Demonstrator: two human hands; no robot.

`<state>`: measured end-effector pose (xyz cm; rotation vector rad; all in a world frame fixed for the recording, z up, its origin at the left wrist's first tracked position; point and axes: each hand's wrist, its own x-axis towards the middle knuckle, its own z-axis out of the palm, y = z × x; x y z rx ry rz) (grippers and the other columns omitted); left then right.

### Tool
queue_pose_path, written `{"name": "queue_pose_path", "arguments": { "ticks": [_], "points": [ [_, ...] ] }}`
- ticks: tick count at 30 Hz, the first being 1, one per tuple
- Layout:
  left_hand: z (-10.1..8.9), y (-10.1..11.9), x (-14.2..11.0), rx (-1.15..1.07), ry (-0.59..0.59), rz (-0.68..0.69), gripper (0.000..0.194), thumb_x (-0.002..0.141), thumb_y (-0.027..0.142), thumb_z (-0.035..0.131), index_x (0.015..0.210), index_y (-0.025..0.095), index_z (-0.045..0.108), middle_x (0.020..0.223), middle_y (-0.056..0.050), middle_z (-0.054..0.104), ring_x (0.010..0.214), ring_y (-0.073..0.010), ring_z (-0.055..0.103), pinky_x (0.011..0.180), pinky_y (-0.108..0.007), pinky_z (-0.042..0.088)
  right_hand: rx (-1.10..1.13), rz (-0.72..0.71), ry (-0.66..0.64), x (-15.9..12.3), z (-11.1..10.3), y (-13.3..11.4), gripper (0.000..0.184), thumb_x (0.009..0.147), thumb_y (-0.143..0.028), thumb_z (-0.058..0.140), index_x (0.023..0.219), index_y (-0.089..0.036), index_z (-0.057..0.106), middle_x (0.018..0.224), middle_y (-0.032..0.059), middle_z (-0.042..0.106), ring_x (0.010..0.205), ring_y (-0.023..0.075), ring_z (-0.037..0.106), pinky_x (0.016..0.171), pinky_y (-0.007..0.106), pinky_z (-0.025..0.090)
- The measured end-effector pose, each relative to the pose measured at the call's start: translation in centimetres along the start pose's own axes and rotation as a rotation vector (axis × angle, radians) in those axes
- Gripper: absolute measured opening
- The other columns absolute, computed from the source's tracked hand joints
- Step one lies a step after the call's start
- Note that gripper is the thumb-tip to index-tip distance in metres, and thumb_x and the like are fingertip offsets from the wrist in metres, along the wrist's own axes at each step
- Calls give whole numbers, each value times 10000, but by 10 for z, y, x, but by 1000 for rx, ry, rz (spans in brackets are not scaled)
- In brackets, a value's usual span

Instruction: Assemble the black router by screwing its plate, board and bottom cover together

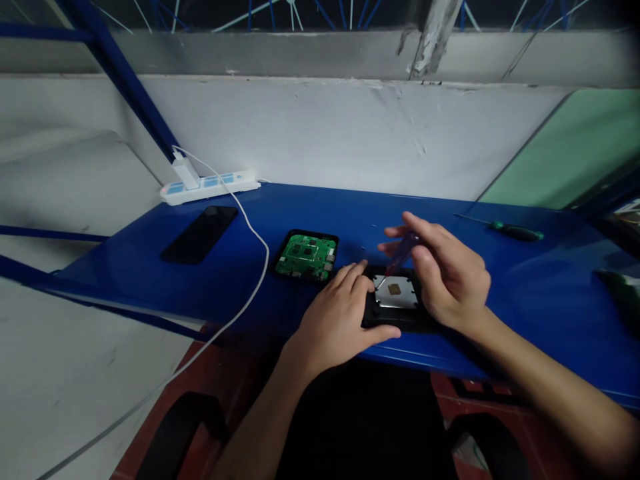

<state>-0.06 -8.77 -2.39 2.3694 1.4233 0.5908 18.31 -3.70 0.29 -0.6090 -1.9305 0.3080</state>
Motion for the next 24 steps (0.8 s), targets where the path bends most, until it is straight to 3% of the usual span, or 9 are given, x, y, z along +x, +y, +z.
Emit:
{"name": "queue_pose_path", "arguments": {
  "ticks": [6, 11, 16, 24],
  "points": [
    [0, 1, 0, -1, -4, -4, 513, 802, 548, 768, 1101, 175, 582, 1532, -170, 439, 1463, -324, 345, 1183, -491, 353, -33, 12, 28, 0, 1, 3, 600, 914, -104, 610, 1450, -346, 494, 1027, 30, 677, 815, 161, 682, 754, 373, 589],
    [0, 1, -1, 2, 0, -5, 544, 796, 540, 777, 1138, 170, 572, 1536, -167, 434, 1457, -329, 354, 1180, -491, 360, -121, -50, 44, 3, 1, 3, 531, 880, -113, 677, 1358, -324, 582, 867, 9, 624, 801, 167, 635, 699, 354, 555],
    [2, 0, -1, 13, 17, 2, 587, 796, 552, 773, 1171, 155, 557, 1527, -189, 441, 1449, -329, 369, 1176, -494, 370, -194, -36, 59, 7, 2, -1, 447, 887, -129, 679, 1305, -268, 606, 847, 11, 603, 751, 149, 615, 675, 332, 558],
    [1, 0, 0, 8, 3, 5, 573, 801, 530, 778, 1184, 168, 555, 1509, -170, 464, 1459, -346, 351, 1194, -512, 345, -461, -160, 129, 6, 9, -11, 377, 907, -163, 659, 1271, -239, 594, 771, 2, 612, 673, 132, 595, 616, 298, 526]
  ]
}}
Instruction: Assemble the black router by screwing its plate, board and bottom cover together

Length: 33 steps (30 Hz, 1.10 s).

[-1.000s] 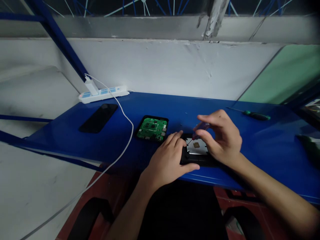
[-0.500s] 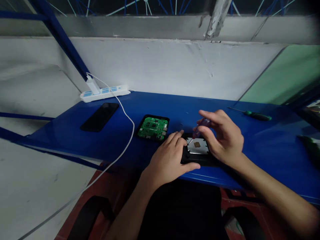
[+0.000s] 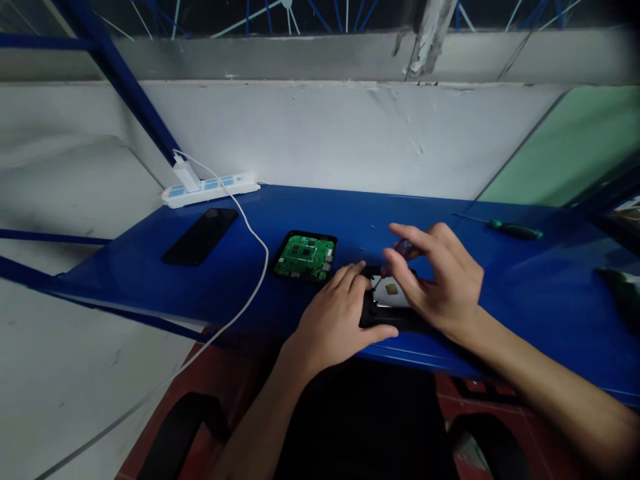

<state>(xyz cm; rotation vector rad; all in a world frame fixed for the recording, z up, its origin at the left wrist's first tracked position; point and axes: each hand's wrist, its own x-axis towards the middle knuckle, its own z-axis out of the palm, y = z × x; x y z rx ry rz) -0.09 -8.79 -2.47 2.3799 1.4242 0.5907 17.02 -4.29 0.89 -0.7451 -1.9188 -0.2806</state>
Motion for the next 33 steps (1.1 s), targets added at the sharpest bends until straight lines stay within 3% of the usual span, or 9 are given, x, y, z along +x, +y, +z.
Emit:
{"name": "queue_pose_path", "arguments": {
  "ticks": [5, 10, 16, 21, 24, 26, 30, 33],
  "points": [
    [0, 0, 1, -15, 2, 18, 620, 805, 487, 787, 1281, 192, 520, 1487, -143, 492, 1452, -351, 363, 1191, -528, 348, -32, 6, 2, -3, 2, -2, 380, 909, -174, 653, 1281, -217, 588, 793, 3, 602, 653, 120, 591, 599, 280, 527],
    [-1, 0, 0, -15, 15, 22, 553, 804, 469, 789, 1218, 203, 537, 1462, -140, 510, 1439, -358, 380, 1174, -542, 366, -9, 50, -26, -5, 5, 3, 420, 935, -213, 614, 1343, -284, 545, 796, 0, 588, 645, 136, 582, 619, 312, 546],
    [-1, 0, 1, -18, 15, 19, 520, 806, 459, 791, 1184, 206, 539, 1484, -154, 483, 1443, -331, 381, 1157, -520, 390, 213, 109, -133, -9, 13, 13, 605, 958, -218, 536, 1526, -297, 341, 926, 40, 588, 796, 187, 576, 696, 371, 580],
    [0, -1, 0, -2, 22, 2, 515, 814, 498, 771, 1152, 182, 544, 1528, -182, 436, 1458, -332, 358, 1166, -522, 376, 339, 204, -97, -12, 18, 22, 661, 962, -218, 523, 1566, -317, 272, 972, 48, 592, 876, 205, 591, 753, 398, 588],
    [1, -1, -1, -7, 17, -6, 536, 819, 511, 764, 1168, 179, 529, 1548, -178, 414, 1462, -323, 351, 1167, -515, 378, 296, 372, -49, -10, 16, 45, 676, 973, -298, 506, 1583, -298, 214, 1087, 73, 602, 769, 185, 622, 684, 386, 585],
    [1, -1, -1, -16, 10, -14, 536, 816, 521, 764, 1160, 185, 527, 1561, -167, 399, 1468, -323, 343, 1162, -515, 385, 214, 484, -42, -9, 13, 69, 660, 962, -365, 528, 1561, -280, 265, 1130, 78, 608, 669, 158, 626, 629, 364, 565],
    [1, -2, -2, -30, 8, -24, 541, 814, 543, 756, 1163, 201, 523, 1578, -145, 381, 1475, -329, 331, 1152, -526, 395, -62, 611, -322, -11, 2, 126, 548, 909, -434, 581, 1382, -159, 542, 961, 80, 672, 627, 173, 631, 687, 382, 553],
    [2, -2, -2, -35, 4, -30, 550, 815, 563, 745, 1170, 204, 527, 1589, -139, 366, 1479, -334, 323, 1151, -532, 394, -328, 549, -525, -20, -2, 159, 537, 904, -389, 548, 1358, -106, 587, 969, 119, 683, 761, 234, 655, 812, 416, 549]
  ]
}}
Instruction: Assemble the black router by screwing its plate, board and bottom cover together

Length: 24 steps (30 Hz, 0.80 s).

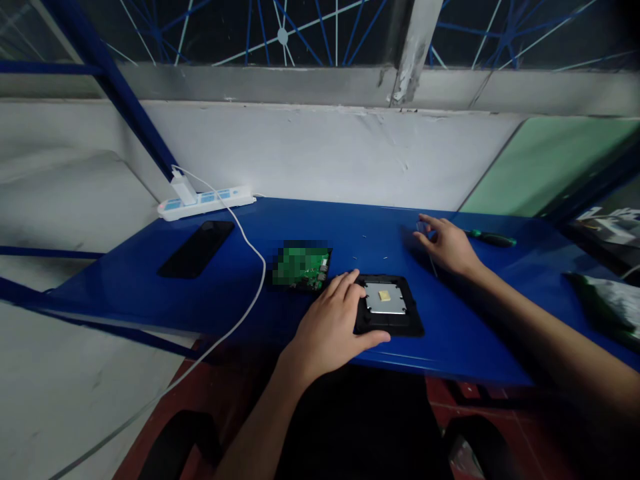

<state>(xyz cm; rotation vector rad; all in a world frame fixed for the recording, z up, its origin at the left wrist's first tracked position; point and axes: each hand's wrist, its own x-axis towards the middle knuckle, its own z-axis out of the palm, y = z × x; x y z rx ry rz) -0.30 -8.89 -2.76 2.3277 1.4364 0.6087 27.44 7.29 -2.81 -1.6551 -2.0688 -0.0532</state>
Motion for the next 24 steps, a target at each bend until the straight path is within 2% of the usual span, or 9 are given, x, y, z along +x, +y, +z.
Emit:
{"name": "queue_pose_path", "arguments": {
  "ticks": [4, 9, 13, 17, 20, 24],
  "points": [
    [0, -1, 0, -2, -5, 11, 549, 827, 575, 727, 1173, 196, 533, 1590, -149, 362, 1482, -332, 317, 1145, -534, 401, -67, 8, -46, 4, 11, 16, 561, 901, -398, 528, 1358, -81, 601, 1016, 171, 687, 825, 282, 668, 856, 439, 538],
    [0, -1, 0, -9, 2, 4, 561, 817, 569, 737, 1183, 197, 533, 1585, -149, 368, 1475, -341, 328, 1138, -540, 405, -94, 12, -78, 3, 17, 8, 588, 928, -495, 477, 1374, -132, 602, 1106, 200, 681, 897, 329, 689, 845, 485, 532],
    [0, 0, 0, -15, -13, -4, 607, 823, 548, 740, 1269, 209, 507, 1589, -137, 366, 1478, -331, 324, 1146, -532, 396, -53, 19, -74, 4, 13, 11, 678, 970, -587, 342, 1414, -120, 553, 1129, 206, 701, 1026, 355, 681, 902, 506, 522],
    [-2, 1, 0, -10, -14, 7, 626, 825, 543, 743, 1307, 223, 502, 1585, -126, 376, 1475, -324, 331, 1153, -529, 387, 86, -34, -57, -2, 3, 31, 696, 981, -601, 282, 1357, -99, 584, 1236, 228, 680, 1201, 375, 617, 1031, 522, 460],
    [-3, 0, 0, -10, -12, 5, 586, 828, 518, 748, 1286, 232, 520, 1579, -125, 384, 1466, -331, 346, 1147, -535, 395, 152, -61, -56, -13, -5, 47, 658, 983, -590, 292, 1270, -106, 634, 1232, 221, 686, 1162, 362, 642, 1026, 528, 470],
    [-4, 0, 0, -8, -22, -3, 568, 840, 508, 732, 1294, 245, 515, 1581, -118, 380, 1458, -342, 359, 1130, -553, 411, 233, -48, -55, -26, -13, 53, 609, 989, -584, 277, 1164, -160, 676, 1219, 180, 698, 1003, 308, 693, 905, 494, 542]
  ]
}}
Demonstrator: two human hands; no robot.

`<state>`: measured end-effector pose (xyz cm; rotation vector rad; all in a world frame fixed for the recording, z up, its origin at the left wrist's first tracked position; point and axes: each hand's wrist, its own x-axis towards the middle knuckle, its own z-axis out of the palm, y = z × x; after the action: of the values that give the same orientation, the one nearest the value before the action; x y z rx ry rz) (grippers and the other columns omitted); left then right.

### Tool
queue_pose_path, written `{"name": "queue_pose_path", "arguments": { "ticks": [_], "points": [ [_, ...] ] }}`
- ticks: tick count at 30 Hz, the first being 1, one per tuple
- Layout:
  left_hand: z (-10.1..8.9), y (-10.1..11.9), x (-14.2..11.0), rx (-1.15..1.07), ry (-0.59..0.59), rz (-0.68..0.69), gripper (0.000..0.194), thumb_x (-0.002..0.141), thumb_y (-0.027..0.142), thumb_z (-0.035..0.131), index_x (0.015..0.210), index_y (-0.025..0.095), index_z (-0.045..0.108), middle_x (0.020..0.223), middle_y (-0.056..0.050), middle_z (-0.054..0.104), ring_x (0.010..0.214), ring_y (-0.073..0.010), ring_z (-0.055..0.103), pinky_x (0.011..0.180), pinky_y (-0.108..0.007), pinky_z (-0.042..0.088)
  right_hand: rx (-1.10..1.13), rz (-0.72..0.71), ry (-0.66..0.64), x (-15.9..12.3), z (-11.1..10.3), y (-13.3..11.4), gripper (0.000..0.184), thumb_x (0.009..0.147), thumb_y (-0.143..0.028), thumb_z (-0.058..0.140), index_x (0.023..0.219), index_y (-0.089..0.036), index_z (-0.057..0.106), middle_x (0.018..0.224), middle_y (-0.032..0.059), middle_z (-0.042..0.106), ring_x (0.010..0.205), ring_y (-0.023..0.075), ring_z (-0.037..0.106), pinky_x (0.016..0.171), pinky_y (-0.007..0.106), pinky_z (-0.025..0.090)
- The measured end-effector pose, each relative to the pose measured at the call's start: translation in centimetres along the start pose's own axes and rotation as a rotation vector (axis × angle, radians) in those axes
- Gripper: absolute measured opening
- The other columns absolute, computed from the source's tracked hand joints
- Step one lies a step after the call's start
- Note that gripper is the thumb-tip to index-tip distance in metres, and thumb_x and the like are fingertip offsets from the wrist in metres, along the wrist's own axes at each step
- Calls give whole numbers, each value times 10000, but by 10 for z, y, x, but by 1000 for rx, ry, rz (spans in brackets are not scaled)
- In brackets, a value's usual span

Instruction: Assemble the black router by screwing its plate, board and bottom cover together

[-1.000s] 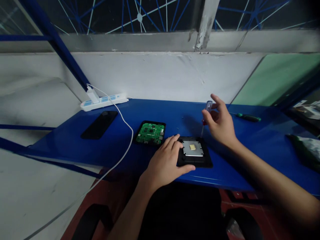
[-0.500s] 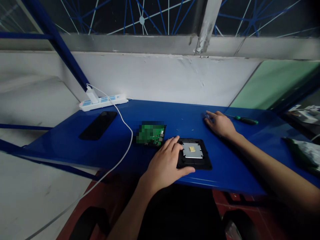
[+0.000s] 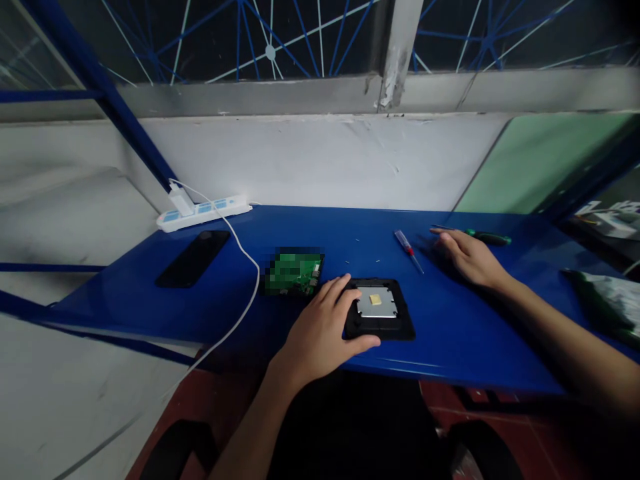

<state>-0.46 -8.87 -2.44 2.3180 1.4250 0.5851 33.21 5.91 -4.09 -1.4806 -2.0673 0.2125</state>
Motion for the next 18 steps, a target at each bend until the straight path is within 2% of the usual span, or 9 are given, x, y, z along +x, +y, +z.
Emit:
{"name": "queue_pose_path", "arguments": {
  "ticks": [5, 12, 18],
  "points": [
    [-3, 1, 1, 35, -26, -29, 594, 833, 487, 748, 1317, 254, 496, 1587, -113, 371, 1461, -341, 355, 1132, -558, 410, 112, 51, -60, 0, -2, -7, 614, 969, -631, 303, 1032, -166, 699, 1099, 155, 723, 755, 243, 672, 775, 447, 551],
    [0, 14, 6, 117, -86, -43, 637, 841, 528, 727, 1333, 205, 485, 1587, -160, 359, 1471, -366, 321, 1146, -595, 373, 150, 57, -102, 1, -1, -5, 667, 972, -654, 281, 1156, -158, 687, 899, 104, 719, 695, 218, 629, 718, 401, 533],
    [17, 47, 24, 140, -138, 96, 644, 807, 572, 747, 1274, 180, 541, 1555, -173, 407, 1449, -365, 338, 1145, -554, 381, 157, 63, -139, 2, -3, -4, 662, 968, -667, 282, 1108, -168, 694, 889, 105, 731, 702, 208, 637, 727, 372, 521]
  ]
}}
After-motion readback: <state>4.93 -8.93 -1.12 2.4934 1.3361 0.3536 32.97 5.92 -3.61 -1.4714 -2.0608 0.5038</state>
